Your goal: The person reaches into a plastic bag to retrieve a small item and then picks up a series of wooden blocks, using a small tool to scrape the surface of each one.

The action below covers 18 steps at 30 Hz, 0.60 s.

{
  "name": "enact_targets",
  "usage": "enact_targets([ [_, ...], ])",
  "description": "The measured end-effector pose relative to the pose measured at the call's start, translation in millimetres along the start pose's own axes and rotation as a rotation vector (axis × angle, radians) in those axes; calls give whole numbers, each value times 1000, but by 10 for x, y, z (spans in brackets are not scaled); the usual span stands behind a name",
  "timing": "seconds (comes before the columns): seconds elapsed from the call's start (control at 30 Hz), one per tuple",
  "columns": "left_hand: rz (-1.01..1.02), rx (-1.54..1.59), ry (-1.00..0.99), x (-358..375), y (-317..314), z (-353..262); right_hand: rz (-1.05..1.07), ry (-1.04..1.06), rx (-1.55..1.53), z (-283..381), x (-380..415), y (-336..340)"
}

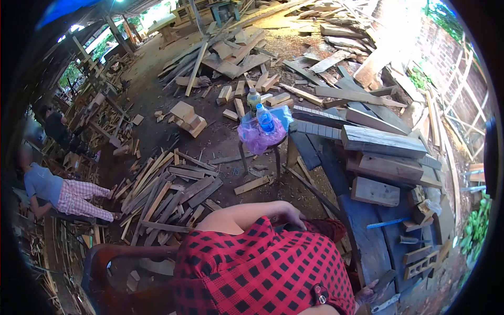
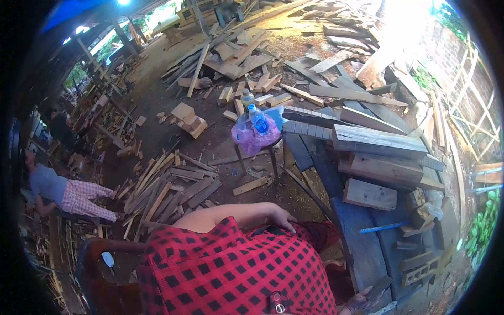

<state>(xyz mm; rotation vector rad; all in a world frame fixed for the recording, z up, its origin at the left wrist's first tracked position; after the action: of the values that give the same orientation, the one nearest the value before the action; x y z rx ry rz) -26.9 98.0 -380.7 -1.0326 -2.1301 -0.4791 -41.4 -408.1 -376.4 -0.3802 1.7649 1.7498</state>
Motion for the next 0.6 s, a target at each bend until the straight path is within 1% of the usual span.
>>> enact_targets([
  [0.03, -29, 106, -89, -27, -58, -33, 2, -1, 4, -21, -23, 12],
  [0.07, -35, 178, -79, -43, -86, -14, 8, -1, 13, -70, -16, 54],
  [0.1, -33, 183, -80, -86, -72, 10, 13, -2, 14, -69, -12, 62],
  [0.17, 32, 197, -238, -176, -52, 30, 28, 7, 1, -4, -44, 16],
  [0.2, 17, 210, -235, -157, -50, -9, 36, 17, -15, 64, -74, -33],
  [0.27, -34, -12, -189, -64, -71, -146, 55, 49, -53, 251, -166, -159],
  [0.3, -48, 9, -186, -34, -52, -158, 66, 66, -65, 319, -208, -208],
  [0.37, -40, -91, -150, -55, -32, -165, 93, 88, -65, 340, -254, -235],
  [0.4, -24, -22, -206, -40, -85, -142, 110, 99, -58, 315, -265, -189],
  [0.5, -1, -18, -242, 93, -9, -195, 142, 110, -64, 409, -310, -249],
  [0.6, -3, -4, -218, 5, 11, -148, 163, 107, -59, 426, -359, -258],
])
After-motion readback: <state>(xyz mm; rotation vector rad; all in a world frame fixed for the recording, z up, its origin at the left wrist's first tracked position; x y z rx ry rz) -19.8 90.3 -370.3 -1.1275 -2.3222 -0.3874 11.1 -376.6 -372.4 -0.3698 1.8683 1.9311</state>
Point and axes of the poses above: each hand's wrist, its own x-axis away from the middle knuckle, its own y-axis out of the back of the hand, z = x × y, the point moved 3 cm from there along -x, towards the middle knuckle, and after that the axes turned 4 degrees about -y, right-handed, at the moved point
